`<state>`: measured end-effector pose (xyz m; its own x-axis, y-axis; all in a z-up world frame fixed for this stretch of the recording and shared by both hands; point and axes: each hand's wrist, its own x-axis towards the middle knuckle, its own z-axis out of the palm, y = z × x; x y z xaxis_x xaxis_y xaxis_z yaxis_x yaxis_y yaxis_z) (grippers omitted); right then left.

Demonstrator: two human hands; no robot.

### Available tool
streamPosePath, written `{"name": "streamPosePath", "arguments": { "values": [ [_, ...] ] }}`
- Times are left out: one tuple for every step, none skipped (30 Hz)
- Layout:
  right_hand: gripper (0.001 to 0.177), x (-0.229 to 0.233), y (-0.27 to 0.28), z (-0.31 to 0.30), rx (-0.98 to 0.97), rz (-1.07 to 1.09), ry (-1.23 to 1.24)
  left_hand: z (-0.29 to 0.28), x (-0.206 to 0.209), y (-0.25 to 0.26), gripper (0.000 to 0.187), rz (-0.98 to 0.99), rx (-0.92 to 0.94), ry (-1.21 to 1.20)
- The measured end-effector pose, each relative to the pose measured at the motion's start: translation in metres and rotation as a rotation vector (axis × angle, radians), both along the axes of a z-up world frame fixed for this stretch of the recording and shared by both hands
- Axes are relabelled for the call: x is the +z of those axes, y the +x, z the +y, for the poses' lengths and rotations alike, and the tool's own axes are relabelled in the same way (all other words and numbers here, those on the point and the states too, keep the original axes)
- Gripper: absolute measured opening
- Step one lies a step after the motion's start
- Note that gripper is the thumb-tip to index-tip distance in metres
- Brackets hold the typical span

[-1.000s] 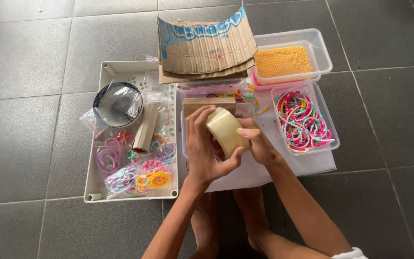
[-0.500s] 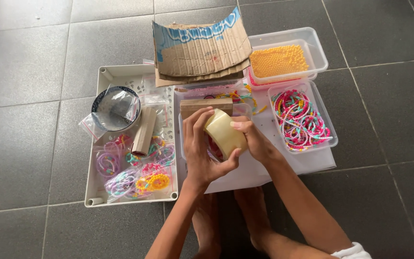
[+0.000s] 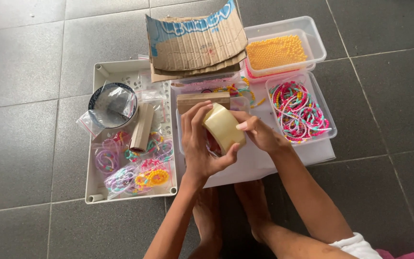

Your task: Assembling and decorating a small handicraft structure using cardboard, tape, and colorful elastic bands.

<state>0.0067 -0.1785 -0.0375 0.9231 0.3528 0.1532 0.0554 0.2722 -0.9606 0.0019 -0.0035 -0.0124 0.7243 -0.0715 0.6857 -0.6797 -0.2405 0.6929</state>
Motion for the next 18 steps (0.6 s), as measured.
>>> {"name": "streamPosePath", "arguments": {
  "values": [
    [0.053, 0.006, -0.002, 0.004, -0.002, -0.001, 0.001, 0.0, 0.0, 0.0, 0.085, -0.001, -0.002, 0.001],
    [0.054, 0.013, -0.004, 0.008, -0.037, 0.024, -0.022, 0.0, 0.001, 0.0, 0.084, -0.004, 0.002, -0.003],
    [0.054, 0.019, -0.007, 0.011, -0.073, 0.051, -0.044, 0.0, 0.001, 0.0, 0.084, -0.006, 0.004, -0.007],
    [0.054, 0.022, -0.006, 0.014, -0.076, 0.051, -0.043, 0.0, 0.002, 0.0, 0.084, -0.006, 0.002, -0.007],
    [0.055, 0.024, -0.006, 0.017, -0.078, 0.065, -0.027, 0.001, 0.003, 0.0, 0.083, -0.009, 0.003, -0.001],
    [0.056, 0.026, -0.005, 0.02, -0.08, 0.08, -0.01, 0.001, 0.003, 0.001, 0.083, -0.013, 0.004, 0.004],
    [0.056, 0.02, -0.002, 0.017, -0.082, 0.078, -0.01, 0.0, 0.003, 0.001, 0.083, -0.014, 0.001, 0.004],
    [0.055, 0.014, 0.0, 0.015, -0.085, 0.087, -0.007, 0.0, 0.003, 0.001, 0.083, -0.021, 0.003, 0.009],
    [0.053, 0.007, 0.002, 0.013, -0.088, 0.098, -0.003, 0.0, 0.003, 0.0, 0.083, -0.026, 0.005, 0.014],
    [0.053, 0.01, 0.001, 0.014, -0.089, 0.099, -0.002, 0.0, 0.002, 0.0, 0.083, -0.025, 0.003, 0.015],
    [0.054, 0.013, 0.001, 0.014, -0.087, 0.116, 0.007, 0.0, 0.002, 0.0, 0.083, -0.02, 0.003, 0.011],
    [0.055, 0.015, 0.0, 0.015, -0.085, 0.132, 0.015, 0.001, 0.001, 0.001, 0.083, -0.016, 0.003, 0.007],
    [0.055, 0.021, -0.001, 0.016, -0.084, 0.135, 0.015, 0.0, 0.001, 0.0, 0.083, -0.013, 0.004, 0.007],
    [0.055, 0.027, -0.002, 0.017, -0.066, 0.057, -0.01, 0.0, 0.001, 0.0, 0.084, -0.015, 0.006, 0.009],
    [0.056, 0.034, -0.002, 0.018, -0.048, -0.022, -0.035, -0.001, 0.001, 0.0, 0.084, -0.018, 0.008, 0.011],
    [0.056, 0.023, 0.004, 0.016, -0.046, -0.02, -0.035, 0.0, 0.0, 0.001, 0.084, -0.017, 0.01, 0.011],
    [0.058, 0.013, 0.009, 0.014, -0.036, -0.054, -0.031, 0.001, -0.001, 0.001, 0.083, -0.012, 0.014, 0.003],
    [0.061, 0.002, 0.014, 0.012, -0.027, -0.087, -0.027, 0.001, -0.002, 0.001, 0.083, -0.007, 0.018, -0.006]
  ]
}}
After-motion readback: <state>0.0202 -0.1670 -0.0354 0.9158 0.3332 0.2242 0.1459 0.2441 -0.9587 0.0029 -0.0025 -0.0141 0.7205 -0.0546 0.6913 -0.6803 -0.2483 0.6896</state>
